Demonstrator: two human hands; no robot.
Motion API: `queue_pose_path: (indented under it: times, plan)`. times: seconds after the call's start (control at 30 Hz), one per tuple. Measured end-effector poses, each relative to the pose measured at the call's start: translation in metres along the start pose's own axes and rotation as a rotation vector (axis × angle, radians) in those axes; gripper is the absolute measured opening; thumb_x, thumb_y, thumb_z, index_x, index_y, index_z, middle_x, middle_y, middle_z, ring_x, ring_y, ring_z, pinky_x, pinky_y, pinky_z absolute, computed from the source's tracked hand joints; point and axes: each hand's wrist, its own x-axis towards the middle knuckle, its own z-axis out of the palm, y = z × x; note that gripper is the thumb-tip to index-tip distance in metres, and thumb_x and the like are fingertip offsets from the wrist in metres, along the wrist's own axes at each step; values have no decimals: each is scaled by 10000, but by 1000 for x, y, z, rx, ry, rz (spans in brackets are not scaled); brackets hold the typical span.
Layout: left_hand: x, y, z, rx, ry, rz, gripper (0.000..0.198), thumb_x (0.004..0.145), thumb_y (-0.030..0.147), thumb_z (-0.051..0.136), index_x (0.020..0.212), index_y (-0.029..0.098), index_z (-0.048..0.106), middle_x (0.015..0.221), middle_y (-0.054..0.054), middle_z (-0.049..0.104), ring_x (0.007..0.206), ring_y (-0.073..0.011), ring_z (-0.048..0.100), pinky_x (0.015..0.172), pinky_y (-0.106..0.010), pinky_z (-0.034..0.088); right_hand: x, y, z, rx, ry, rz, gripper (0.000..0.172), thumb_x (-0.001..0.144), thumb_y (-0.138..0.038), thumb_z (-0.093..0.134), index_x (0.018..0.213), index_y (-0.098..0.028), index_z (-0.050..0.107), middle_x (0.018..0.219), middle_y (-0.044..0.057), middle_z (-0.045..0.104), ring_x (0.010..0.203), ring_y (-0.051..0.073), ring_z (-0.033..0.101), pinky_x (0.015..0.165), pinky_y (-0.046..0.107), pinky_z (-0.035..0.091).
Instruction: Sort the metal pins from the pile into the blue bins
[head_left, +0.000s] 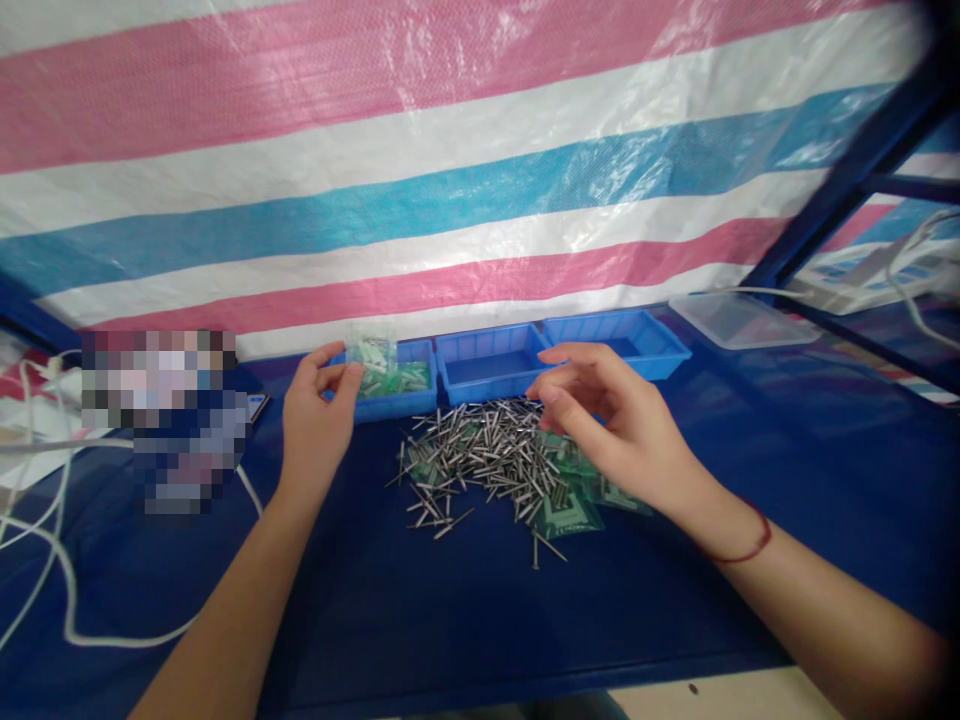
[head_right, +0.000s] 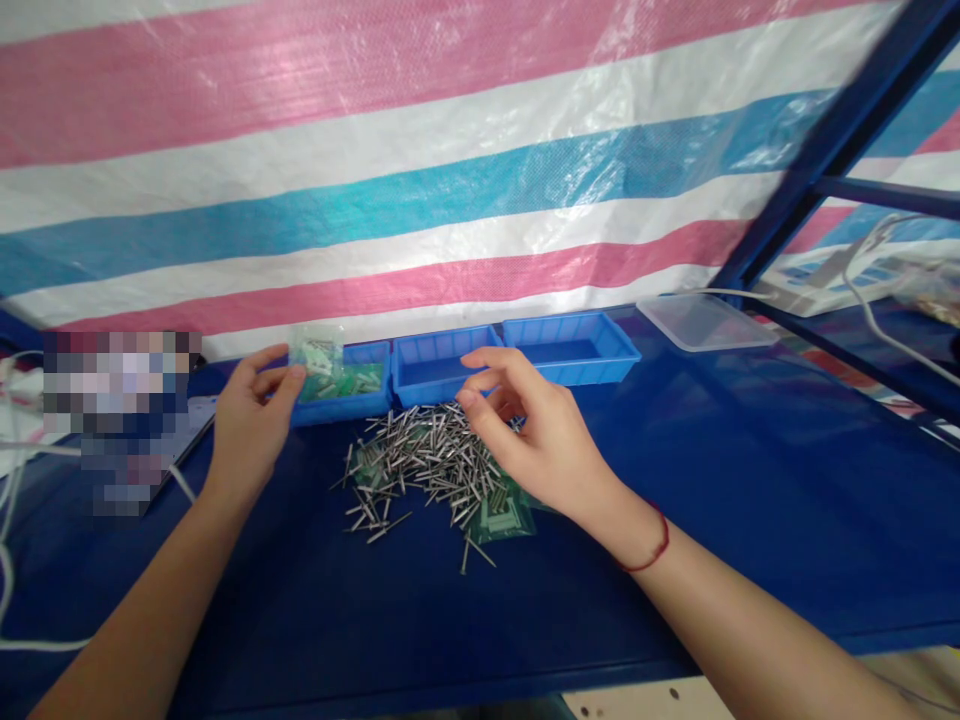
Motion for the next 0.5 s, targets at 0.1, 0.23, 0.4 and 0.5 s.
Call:
queue_pose_path:
  times: [0.1,0.23,0.4,0.5]
  plan:
    - [9,-10,-6,247,-71,50,382,842,408,548,1139,177,616,908,-64,709,860,-216,607,782,-334,454,3,0,-5,-104,-24,10,264,886,-368,533,1098,-210,528,820,24,642,594,122,579,540,251,459]
    - [4,-9,-4,596,-186,155,277,869,414,515,955,237,710,1032,-64,696,1031,-300,505,881,-465,379,14,3,-25,-414,-199,36,187,882,-346,507,892,-199,623,677,8,627,565,129,549,541,264,403]
    - [-6,-1,2,626,-85,319,293,896,409,490,1000,239,704,1170,-77,627,1078,-302,437,894,-467,347,23,22,-62,-700,-401,204,273,858,-387,498,755,-198,667,678,35,660,610,171,589,549,288,369]
    - [-14,10,5,551,-73,429,264,901,364,497,1043,238,680,1170,-75,614,1100,-283,445,942,-459,336,22,35,-76,-732,-568,354,316,788,-476,568,701,-189,669,712,58,676,630,190,604,543,290,376]
